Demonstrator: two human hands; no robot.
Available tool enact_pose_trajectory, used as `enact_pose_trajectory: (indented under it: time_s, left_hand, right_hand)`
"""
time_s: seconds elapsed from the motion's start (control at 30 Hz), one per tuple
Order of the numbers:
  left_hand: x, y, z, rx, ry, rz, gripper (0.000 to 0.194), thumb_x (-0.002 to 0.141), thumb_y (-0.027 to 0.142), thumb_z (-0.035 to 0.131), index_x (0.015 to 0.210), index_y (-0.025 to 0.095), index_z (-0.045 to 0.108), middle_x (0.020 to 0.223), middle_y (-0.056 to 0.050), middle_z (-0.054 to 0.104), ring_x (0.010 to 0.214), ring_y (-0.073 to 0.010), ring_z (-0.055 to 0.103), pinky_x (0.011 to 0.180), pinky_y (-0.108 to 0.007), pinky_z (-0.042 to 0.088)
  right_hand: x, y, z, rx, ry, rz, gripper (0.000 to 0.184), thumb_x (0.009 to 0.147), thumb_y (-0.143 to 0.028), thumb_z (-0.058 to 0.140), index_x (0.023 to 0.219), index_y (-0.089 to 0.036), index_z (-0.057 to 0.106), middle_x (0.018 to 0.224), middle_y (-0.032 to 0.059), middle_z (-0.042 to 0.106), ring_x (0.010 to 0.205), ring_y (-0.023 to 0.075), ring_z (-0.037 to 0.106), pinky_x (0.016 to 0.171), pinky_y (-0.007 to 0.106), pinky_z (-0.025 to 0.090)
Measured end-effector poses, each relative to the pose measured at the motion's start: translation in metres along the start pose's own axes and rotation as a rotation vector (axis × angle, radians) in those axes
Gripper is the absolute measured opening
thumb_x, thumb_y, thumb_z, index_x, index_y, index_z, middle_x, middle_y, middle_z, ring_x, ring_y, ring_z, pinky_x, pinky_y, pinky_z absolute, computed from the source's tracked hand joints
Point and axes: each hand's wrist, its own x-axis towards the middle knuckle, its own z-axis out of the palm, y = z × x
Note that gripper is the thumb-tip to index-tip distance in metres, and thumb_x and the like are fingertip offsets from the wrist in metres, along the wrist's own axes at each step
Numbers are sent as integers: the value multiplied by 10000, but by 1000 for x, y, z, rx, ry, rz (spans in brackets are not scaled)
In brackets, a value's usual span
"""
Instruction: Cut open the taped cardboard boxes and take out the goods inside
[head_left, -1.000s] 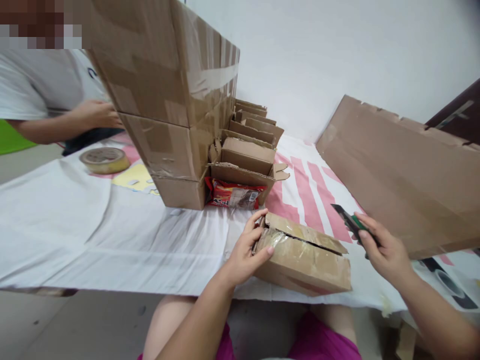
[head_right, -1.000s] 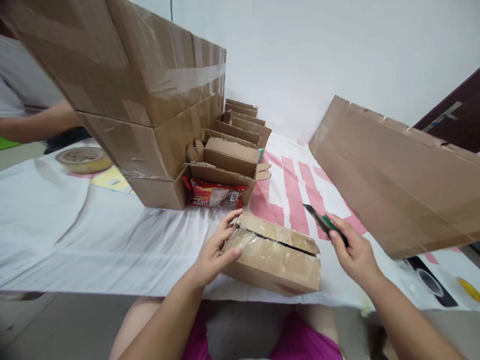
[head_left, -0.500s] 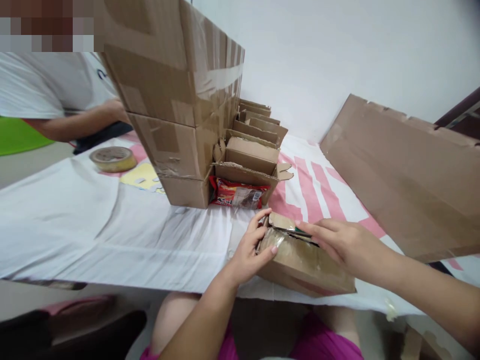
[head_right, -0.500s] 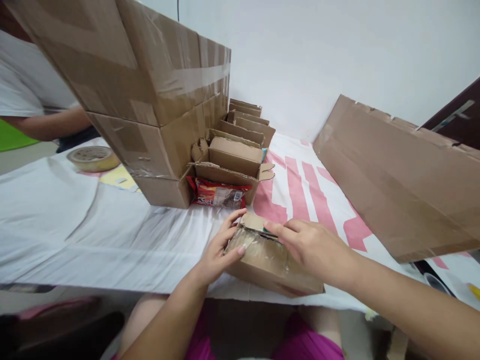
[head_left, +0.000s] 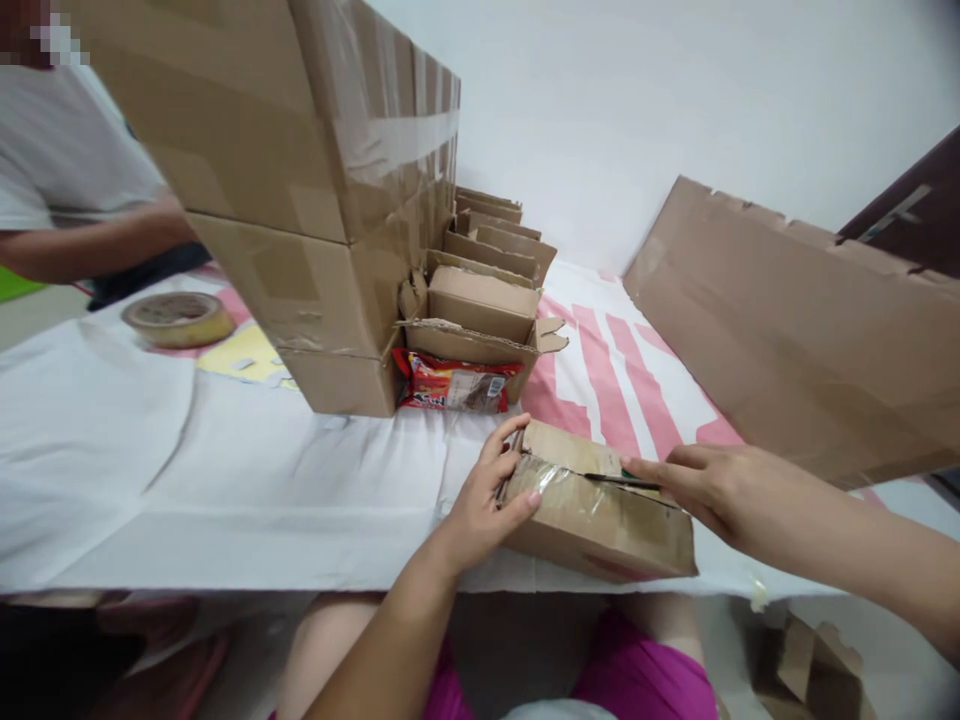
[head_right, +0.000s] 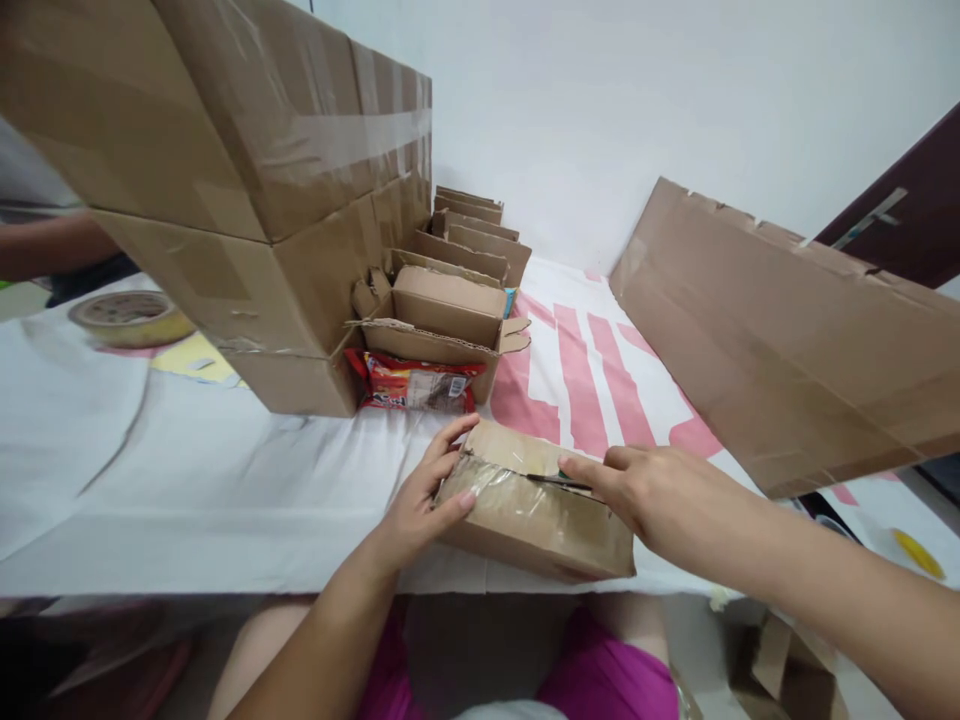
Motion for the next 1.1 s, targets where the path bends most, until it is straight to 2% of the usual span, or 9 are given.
enact_pose_trajectory:
  time_s: [0.13, 0.43, 0.63, 0.77, 0.9, 1.1]
  left_hand:
    - [0, 1, -2, 18, -4, 5, 341, 859, 455, 553, 1039, 174, 623, 1492, -137, 302, 1364, -318, 337, 1108, -442, 310]
    - [0, 2, 0, 134, -52, 5, 245, 850, 409, 565, 900, 176, 622, 1492, -143, 351, 1375, -319, 340, 1115, -469, 289]
    - [1, 4, 0, 168, -44, -10, 206, 852, 369, 559, 924, 186, 622, 1506, -133, 344, 1357, -315, 370, 1081, -476, 328]
    - [3, 9, 3, 173, -85, -14, 160, 842, 341, 575, 808, 185, 592, 1492, -128, 381, 1337, -317, 396, 1065, -466, 358]
    - [4, 11, 6, 173, -101, -19, 144, 842, 327, 572, 795, 192, 580, 1494, -112, 385, 1343, -304, 394, 1068, -457, 361]
    - [3, 10, 6, 186, -103, -27, 144, 854, 319, 559, 791, 190, 569, 1511, -108, 361, 1351, -303, 390, 1068, -432, 362]
  right_hand:
    - [7, -5, 4, -30, -101, 7, 469, 910, -131, 440, 1353, -275, 494, 799, 37, 641, 639, 138, 601, 549, 235, 375]
    - [2, -2, 5, 57, -179, 31, 390, 944, -183, 417, 1300, -278, 544, 737, 26, 628, 586, 131, 590, 507, 232, 325]
    - [1, -1, 14, 74, -158, 39, 451, 936, -152, 409, 1360, -282, 489, 819, 45, 664, 638, 142, 616, 543, 236, 356]
    - [-5, 4, 5, 138, -187, 36, 376, 934, -196, 425, 1268, -276, 576, 736, 28, 653, 560, 119, 583, 523, 222, 349]
    - [-5, 5, 2, 151, -171, 44, 322, 936, -226, 435, 1195, -265, 621, 703, 21, 645, 540, 114, 569, 530, 224, 347]
    - [5, -3, 9, 38, -232, 30, 375, 941, -174, 407, 1271, -258, 566, 708, 21, 636, 534, 130, 568, 485, 246, 269]
